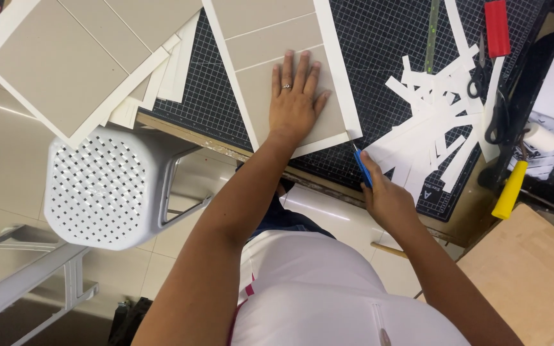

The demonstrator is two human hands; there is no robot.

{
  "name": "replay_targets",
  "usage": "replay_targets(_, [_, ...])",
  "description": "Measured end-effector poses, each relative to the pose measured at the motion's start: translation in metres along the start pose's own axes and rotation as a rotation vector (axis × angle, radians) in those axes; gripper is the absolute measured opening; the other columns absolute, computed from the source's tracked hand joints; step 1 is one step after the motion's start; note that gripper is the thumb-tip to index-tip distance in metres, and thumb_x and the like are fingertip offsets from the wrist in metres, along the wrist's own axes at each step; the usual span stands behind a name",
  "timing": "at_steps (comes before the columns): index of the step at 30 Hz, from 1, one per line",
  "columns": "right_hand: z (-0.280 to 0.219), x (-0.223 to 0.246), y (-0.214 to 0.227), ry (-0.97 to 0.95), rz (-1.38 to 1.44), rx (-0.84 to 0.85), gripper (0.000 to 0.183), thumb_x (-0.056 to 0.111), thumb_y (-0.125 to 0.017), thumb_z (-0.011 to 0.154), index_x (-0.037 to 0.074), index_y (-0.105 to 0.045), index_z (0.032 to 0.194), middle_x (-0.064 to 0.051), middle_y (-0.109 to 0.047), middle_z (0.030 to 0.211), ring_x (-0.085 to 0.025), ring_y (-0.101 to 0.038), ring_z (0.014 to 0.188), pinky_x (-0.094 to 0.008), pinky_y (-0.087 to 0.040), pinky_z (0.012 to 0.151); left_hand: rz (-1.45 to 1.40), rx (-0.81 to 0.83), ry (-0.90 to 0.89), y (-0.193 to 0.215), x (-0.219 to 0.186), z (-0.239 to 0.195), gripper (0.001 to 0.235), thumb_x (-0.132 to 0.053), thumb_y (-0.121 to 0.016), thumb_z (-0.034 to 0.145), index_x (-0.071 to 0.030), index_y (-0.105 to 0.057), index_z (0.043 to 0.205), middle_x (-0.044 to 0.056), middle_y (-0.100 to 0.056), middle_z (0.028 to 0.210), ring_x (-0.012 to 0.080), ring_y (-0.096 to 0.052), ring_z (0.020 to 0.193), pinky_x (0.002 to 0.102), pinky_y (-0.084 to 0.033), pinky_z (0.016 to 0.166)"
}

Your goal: Trimming excess paper from the edges of cardboard sheets using a utility knife on a cutting mat.

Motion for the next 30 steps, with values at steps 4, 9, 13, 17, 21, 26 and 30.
replay_targets(4, [-0.018,-0.006,-0.007,0.012,-0.008,-0.019,0.077,0.017,-0.051,0.102,0.031,-0.011,0.166,-0.013,-0.069,0.105,-0.030,-0.057,0.053,-0.041,-0.042,0.043,0.013,0.005,0.003,0.003,0.000,0.000,0.072,-0.058,-0.019,0.108,-0.015,-0.022,0.166,0.009,-0.005,0.172,0.0373,0.009,0.155,0.056,0.004,0.128])
replay_targets(9, [-0.034,0.004,0.017,-0.168,0.027,0.129,0.081,0.017,-0.050,0.104,0.040,-0.003,0.165,-0.021,-0.060,0.140,-0.029,-0.069,0.065,-0.036,-0.060,0.048,-0.057,-0.060,-0.020,0.003,0.003,-0.005,0.070,-0.056,-0.022,0.109,-0.014,-0.029,0.164,0.010,-0.012,0.171,0.0373,0.004,0.156,0.053,0.001,0.129])
replay_targets(13, [-0.039,0.014,0.050,-0.125,0.093,-0.026,0.066,0.034,-0.053,0.103,0.032,-0.022,0.162,-0.017,-0.074,0.103,-0.039,-0.071,0.080,-0.049,-0.056,0.069,-0.439,-0.483,0.112,0.024,0.042,-0.046,0.040,-0.037,-0.063,0.102,-0.020,-0.062,0.138,0.013,-0.030,0.162,0.0370,-0.021,0.156,0.055,-0.019,0.129])
replay_targets(17, [0.003,0.019,0.039,0.035,0.211,-0.315,0.042,0.034,-0.063,0.101,0.019,-0.054,0.139,-0.017,-0.077,0.098,-0.042,-0.075,0.089,-0.053,-0.058,0.075,-0.833,-0.552,0.418,0.040,0.094,-0.102,0.050,-0.013,-0.070,0.099,-0.028,-0.053,0.143,0.012,-0.028,0.159,0.0411,-0.036,0.150,0.055,-0.035,0.123])
replay_targets(21, [0.040,0.081,0.008,0.635,0.161,-0.350,0.039,0.004,-0.072,0.083,0.007,-0.061,0.120,-0.019,-0.065,0.140,-0.040,-0.053,0.138,-0.052,-0.037,0.119,-1.136,-0.528,0.469,0.039,0.145,-0.105,0.040,-0.019,-0.064,0.102,-0.018,-0.056,0.141,0.018,-0.034,0.153,0.0415,-0.044,0.144,0.050,-0.048,0.113])
replay_targets(26, [0.033,0.070,-0.029,0.791,-0.166,-0.426,0.025,0.014,-0.048,0.098,0.015,-0.052,0.123,-0.008,-0.046,0.161,-0.026,-0.042,0.149,-0.047,-0.030,0.124,-1.427,-0.387,0.557,0.036,0.167,-0.084,0.052,-0.032,-0.074,0.096,-0.014,-0.051,0.139,0.010,-0.056,0.132,0.0256,-0.064,0.119,0.038,-0.064,0.085])
replay_targets(30, [0.009,0.051,-0.026,0.796,-0.219,-0.452,0.019,0.027,-0.049,0.104,0.015,-0.054,0.119,-0.009,-0.046,0.161,-0.028,-0.044,0.147,-0.048,-0.034,0.122,-1.509,-0.390,0.606,0.020,0.169,-0.054,0.081,-0.028,-0.086,0.089,-0.011,-0.035,0.149,0.007,-0.058,0.115,0.0197,-0.067,0.101,0.032,-0.067,0.074])
Point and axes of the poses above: each hand's wrist, its own z-axis towards the middle knuckle, its own y-axis out of the back of the hand, x = y × z, the point moved 9 cm from there along z, towards the middle knuckle
